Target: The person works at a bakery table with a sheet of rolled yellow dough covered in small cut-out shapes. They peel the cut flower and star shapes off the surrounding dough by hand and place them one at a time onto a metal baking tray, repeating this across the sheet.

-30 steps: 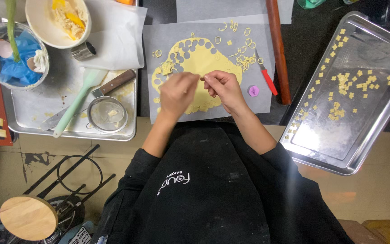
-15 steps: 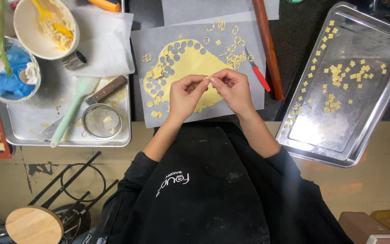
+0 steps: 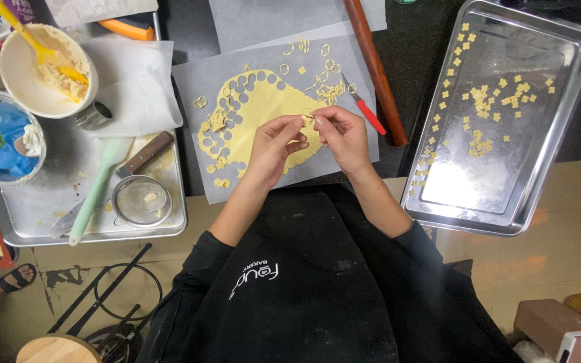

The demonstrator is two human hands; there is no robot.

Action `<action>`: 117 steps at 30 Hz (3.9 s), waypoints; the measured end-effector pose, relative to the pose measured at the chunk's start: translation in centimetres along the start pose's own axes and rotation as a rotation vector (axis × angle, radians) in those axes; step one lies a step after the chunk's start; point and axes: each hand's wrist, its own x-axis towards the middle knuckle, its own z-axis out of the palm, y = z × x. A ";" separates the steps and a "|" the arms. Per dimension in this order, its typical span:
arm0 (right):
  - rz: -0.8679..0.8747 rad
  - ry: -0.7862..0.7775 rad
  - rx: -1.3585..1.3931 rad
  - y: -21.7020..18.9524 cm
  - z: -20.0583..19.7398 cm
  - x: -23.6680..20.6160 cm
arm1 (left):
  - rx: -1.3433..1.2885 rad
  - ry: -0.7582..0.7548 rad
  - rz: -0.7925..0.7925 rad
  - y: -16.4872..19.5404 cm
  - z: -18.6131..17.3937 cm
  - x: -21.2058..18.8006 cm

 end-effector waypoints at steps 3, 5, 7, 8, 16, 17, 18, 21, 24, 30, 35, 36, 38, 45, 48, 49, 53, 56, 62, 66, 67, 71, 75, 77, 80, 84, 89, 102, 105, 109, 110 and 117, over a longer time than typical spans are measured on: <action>-0.012 -0.010 -0.018 0.1 -0.4 -0.1 | 0.013 0.017 0.018 -0.1 0.1 0.0; 0.048 -0.018 0.070 0.3 -0.6 0.0 | -0.010 0.028 0.018 -0.2 0.3 0.0; 0.079 -0.024 0.132 0.5 -0.7 -0.1 | -0.014 0.017 0.017 -0.3 0.5 0.1; 0.081 -0.025 0.149 0.6 -0.7 -0.1 | -0.018 0.012 0.015 -0.4 0.6 0.1; 0.034 -0.045 0.036 0.7 -1.4 -0.1 | 0.289 -0.011 0.055 -0.2 0.7 0.2; 0.021 -0.060 0.015 0.7 -1.6 -0.1 | 0.336 -0.020 0.053 -0.1 0.7 0.3; 0.006 -0.073 -0.007 0.6 -1.7 -0.1 | 0.324 -0.031 0.044 0.0 0.8 0.2; 0.087 -0.064 0.005 0.5 -1.8 0.0 | 0.235 -0.066 0.020 0.1 0.9 0.1; 0.114 -0.070 0.003 0.4 -1.6 0.0 | 0.119 -0.079 0.010 0.1 0.8 -0.1; -0.005 -0.014 -0.062 -0.5 -1.3 -0.1 | 0.287 0.005 0.072 -0.4 0.5 0.4; -0.064 -0.013 -0.105 -0.5 -1.0 -0.4 | 0.336 -0.022 0.104 -0.5 0.7 0.4; -0.065 0.004 -0.133 -0.4 -1.0 -0.5 | 0.329 -0.024 0.094 -0.4 0.7 0.4; -0.070 -0.031 -0.018 -0.1 -1.1 -0.4 | 0.316 -0.031 0.074 -0.4 0.8 0.5; 0.130 0.126 0.235 1.6 -3.1 -0.8 | 0.348 -0.031 0.040 -1.4 0.2 1.6; 0.120 0.237 0.288 3.0 -6.3 -2.1 | 0.498 -0.060 0.147 -1.7 -0.3 3.8; 0.117 0.306 0.292 3.4 -8.0 -2.9 | 0.572 -0.075 0.228 -1.6 -0.5 4.8; 0.263 0.639 0.021 3.9 -17.0 -10.4 | 1.062 0.069 0.490 0.4 -1.5 8.7; 0.435 0.650 -0.337 4.7 -20.5 -16.4 | 1.028 0.039 0.539 2.0 -2.3 8.7; 0.452 0.498 -0.564 7.9 -20.9 -19.9 | 0.910 0.106 0.260 3.2 -4.1 6.2; 0.436 0.627 -0.593 9.5 -20.8 -19.8 | 0.908 0.142 0.269 4.1 -5.5 4.8; 0.420 0.653 -0.683 9.6 -21.0 -19.8 | 0.930 0.156 0.288 4.4 -5.8 4.2; 0.248 0.665 -0.874 8.3 -21.9 -19.5 | 1.101 0.303 0.430 6.4 -7.5 0.6; 0.197 0.667 -0.816 6.3 -19.4 -15.6 | 1.203 0.511 0.570 8.8 -10.1 -4.0; 0.118 0.573 -0.670 5.3 -16.7 -12.2 | 1.169 0.591 0.585 9.1 -11.2 -5.9; -0.048 0.250 -0.669 4.6 -9.9 -5.8 | 1.050 0.627 0.531 8.7 -12.5 -7.8; -0.235 -0.183 -0.781 4.5 1.5 0.6 | 1.036 0.622 0.464 6.6 -12.8 -9.4; -0.435 -0.363 -0.892 4.3 9.9 5.9 | 1.206 0.599 0.411 3.9 -12.4 -10.5; -0.469 -0.631 -0.841 5.6 13.3 4.0 | 1.341 0.636 0.383 1.3 -11.3 -9.3; -0.428 -0.614 -0.818 5.6 12.5 3.6 | 1.310 0.625 0.416 1.2 -11.5 -9.3; -0.360 -0.585 -0.714 5.9 12.0 3.1 | 1.276 0.634 0.448 0.9 -11.9 -9.4; -0.330 -0.578 -0.692 6.1 11.8 2.9 | 1.252 0.630 0.439 0.9 -12.0 -9.4; 0.187 -0.493 -0.350 6.7 10.8 2.4 | 0.914 0.626 0.447 1.8 -9.8 -8.8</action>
